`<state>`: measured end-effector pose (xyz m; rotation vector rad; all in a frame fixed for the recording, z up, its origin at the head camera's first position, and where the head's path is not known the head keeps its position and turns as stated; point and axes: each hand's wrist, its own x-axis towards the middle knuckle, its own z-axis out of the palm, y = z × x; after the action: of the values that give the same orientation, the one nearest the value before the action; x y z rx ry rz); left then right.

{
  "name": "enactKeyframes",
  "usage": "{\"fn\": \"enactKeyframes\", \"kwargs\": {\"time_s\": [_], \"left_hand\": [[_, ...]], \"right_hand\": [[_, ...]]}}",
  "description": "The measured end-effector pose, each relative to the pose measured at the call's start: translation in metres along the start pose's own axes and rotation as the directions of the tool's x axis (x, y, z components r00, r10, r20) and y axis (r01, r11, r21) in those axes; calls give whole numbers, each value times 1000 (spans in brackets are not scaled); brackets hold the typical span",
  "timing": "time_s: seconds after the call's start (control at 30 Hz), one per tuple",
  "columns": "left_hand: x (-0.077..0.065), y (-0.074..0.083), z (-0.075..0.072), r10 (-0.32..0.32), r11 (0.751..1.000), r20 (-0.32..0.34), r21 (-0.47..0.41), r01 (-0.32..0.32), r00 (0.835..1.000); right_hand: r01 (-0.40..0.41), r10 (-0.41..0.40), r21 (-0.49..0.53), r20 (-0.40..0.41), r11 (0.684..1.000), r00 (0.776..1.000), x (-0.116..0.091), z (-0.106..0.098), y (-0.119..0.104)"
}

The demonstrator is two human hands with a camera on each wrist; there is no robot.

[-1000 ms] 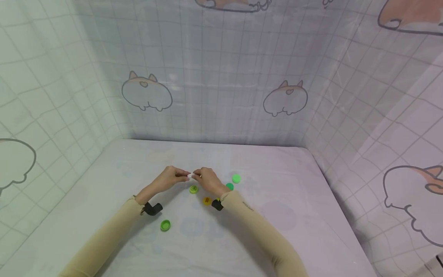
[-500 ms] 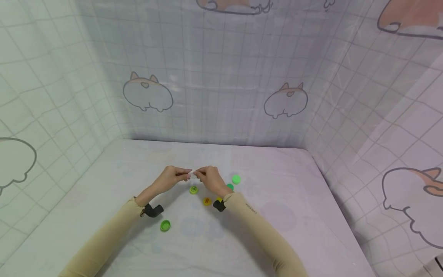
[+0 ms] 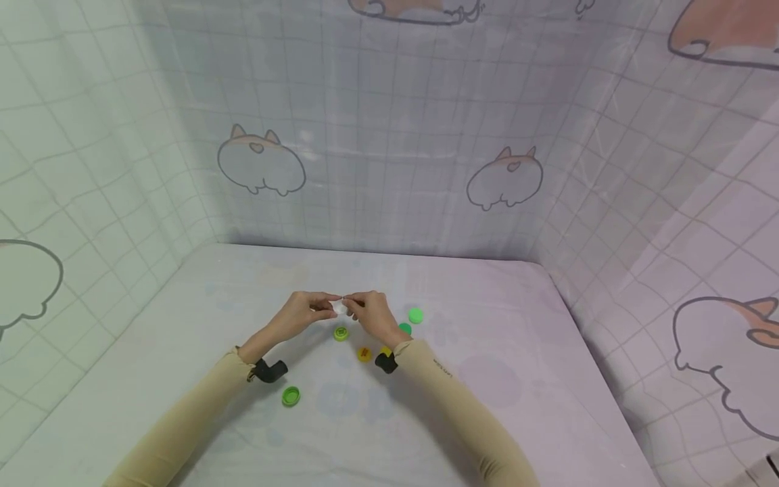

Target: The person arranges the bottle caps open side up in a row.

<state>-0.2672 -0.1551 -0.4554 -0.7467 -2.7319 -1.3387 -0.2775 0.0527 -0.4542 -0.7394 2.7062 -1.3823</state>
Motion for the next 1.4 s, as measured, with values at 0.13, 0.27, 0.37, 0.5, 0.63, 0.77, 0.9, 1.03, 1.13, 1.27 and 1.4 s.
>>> {"fn": "enactKeyframes", "kwargs": {"time_s": [0.13, 0.27, 0.37, 0.5, 0.63, 0.77, 0.9, 1.03, 1.13, 1.27, 1.4], "left_hand": [[0, 1, -2, 11, 1000, -9, 13, -11, 1000], [0, 1, -4, 22, 999, -25, 46, -21, 999], [-1, 0, -4, 23, 998, -32, 62, -21, 999], [-1, -1, -5, 29, 997, -24, 72, -27, 999], [-1, -1, -7, 24, 997, -8, 80, -23, 1000], [-1, -2, -10, 23, 997, 12, 68, -24, 1000], [-2, -1, -13, 34, 998, 33, 55, -36, 999], [-4, 4, -14, 47, 997, 47, 65, -50, 998], [-6, 9, -15, 59, 995, 52, 73, -63, 997], [-10, 17, -17, 68, 995, 64, 73, -73, 996], [-13, 23, -18, 79, 993, 83, 77, -86, 993]], "right_hand": [[23, -23, 15, -20, 1000, 1000, 1, 0, 1], [45, -45, -23, 12, 999, 999, 1, -1, 2], [52, -49, -48, 57, 998, 997, 0, -1, 2], [54, -49, -53, 86, 997, 995, 0, -2, 1], [68, -64, -63, 75, 996, 995, -1, -2, 1], [74, -70, -59, 66, 996, 995, -3, -2, 0], [72, -69, -43, 71, 996, 995, -5, -4, -4], [94, -89, -74, 60, 993, 994, -9, -5, -5], [110, -106, -81, 57, 991, 993, -13, -6, -8], [116, -111, -57, 74, 992, 991, -19, -10, -13], [125, -121, -41, 91, 991, 988, -24, -13, -17]]}}
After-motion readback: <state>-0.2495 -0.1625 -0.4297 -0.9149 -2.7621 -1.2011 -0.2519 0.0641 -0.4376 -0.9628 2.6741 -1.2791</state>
